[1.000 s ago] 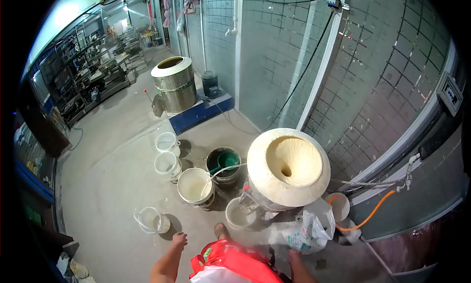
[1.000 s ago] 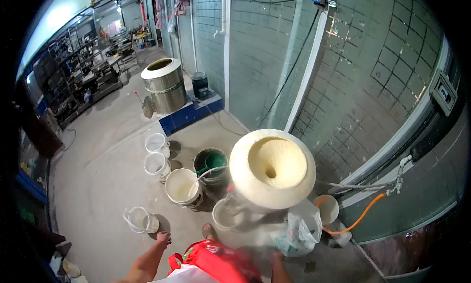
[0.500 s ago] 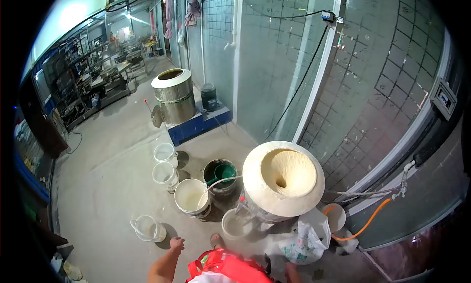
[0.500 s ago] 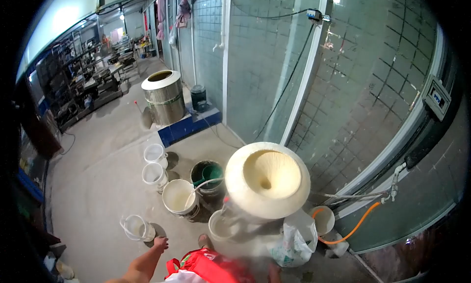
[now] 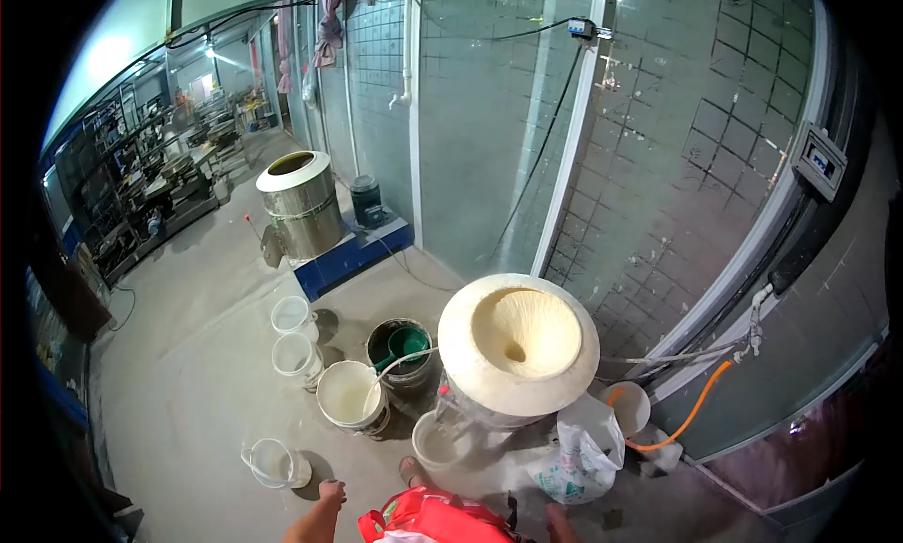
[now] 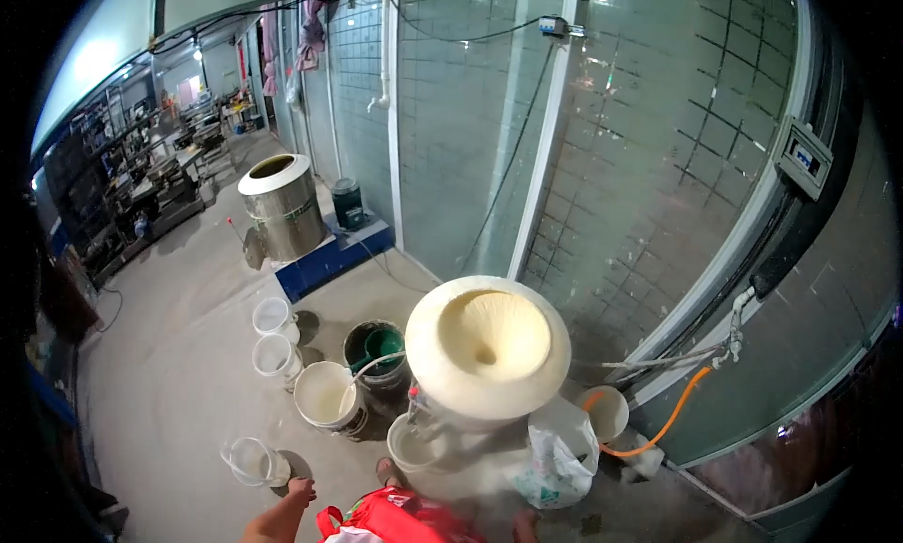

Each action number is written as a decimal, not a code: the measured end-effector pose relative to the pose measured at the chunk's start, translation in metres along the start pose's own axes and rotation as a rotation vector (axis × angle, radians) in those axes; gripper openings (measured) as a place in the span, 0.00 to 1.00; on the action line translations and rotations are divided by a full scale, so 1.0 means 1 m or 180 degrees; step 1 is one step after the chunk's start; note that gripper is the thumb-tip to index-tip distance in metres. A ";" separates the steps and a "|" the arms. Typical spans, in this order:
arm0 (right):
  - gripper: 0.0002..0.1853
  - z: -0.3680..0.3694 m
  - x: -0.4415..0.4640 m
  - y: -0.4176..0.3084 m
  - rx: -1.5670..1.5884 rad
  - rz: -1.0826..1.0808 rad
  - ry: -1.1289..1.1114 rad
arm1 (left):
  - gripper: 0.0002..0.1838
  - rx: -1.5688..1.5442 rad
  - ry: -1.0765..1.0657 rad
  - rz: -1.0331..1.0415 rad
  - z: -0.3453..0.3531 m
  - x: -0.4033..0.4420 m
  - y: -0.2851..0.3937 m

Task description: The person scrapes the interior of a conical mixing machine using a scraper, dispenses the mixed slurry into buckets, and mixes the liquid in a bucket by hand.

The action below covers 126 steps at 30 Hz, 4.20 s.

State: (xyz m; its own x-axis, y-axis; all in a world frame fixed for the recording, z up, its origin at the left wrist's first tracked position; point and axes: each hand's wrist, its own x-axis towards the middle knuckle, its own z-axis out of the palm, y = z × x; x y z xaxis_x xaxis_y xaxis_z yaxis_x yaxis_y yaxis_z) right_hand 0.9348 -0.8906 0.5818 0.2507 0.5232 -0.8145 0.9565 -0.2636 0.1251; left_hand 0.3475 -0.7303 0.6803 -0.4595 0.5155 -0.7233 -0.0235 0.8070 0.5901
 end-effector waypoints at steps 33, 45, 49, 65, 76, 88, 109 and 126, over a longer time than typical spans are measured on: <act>0.08 -0.072 -0.062 -0.029 0.3878 0.1084 -0.0093 | 0.15 -0.0332 -0.0084 0.0007 -0.010 0.012 -0.018; 0.06 0.052 0.050 0.025 0.3788 0.0865 0.1094 | 0.19 -0.0152 0.0002 0.0042 -0.003 -0.017 -0.005; 0.08 0.109 0.105 0.050 0.2646 0.0685 0.1242 | 0.19 -0.0122 -0.0024 0.0049 -0.001 -0.018 -0.003; 0.07 0.146 0.133 0.065 0.3108 -0.0658 0.1821 | 0.19 -0.0021 -0.0006 0.0056 0.014 -0.025 0.020; 0.07 0.075 0.059 0.029 0.3913 0.0790 0.1546 | 0.18 -0.0055 -0.0105 0.0024 0.010 -0.021 0.011; 0.13 0.022 0.013 0.012 0.3133 0.0703 0.0515 | 0.17 -0.0089 -0.0115 -0.0002 0.007 -0.027 0.009; 0.06 0.076 0.065 0.031 0.3816 0.0245 0.0788 | 0.19 -0.0071 -0.0106 0.0019 0.000 -0.017 -0.004; 0.08 0.013 0.007 0.003 0.4409 0.0972 0.0879 | 0.19 -0.0059 -0.0021 0.0017 -0.005 -0.013 -0.002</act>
State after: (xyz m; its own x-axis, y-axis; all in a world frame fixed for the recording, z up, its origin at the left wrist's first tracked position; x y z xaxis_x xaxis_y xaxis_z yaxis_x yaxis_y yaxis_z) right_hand 0.9370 -0.8985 0.5692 0.5884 0.3987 -0.7034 -0.0091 -0.8667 -0.4988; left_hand 0.3495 -0.7404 0.6904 -0.4538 0.5216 -0.7225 -0.0376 0.7989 0.6003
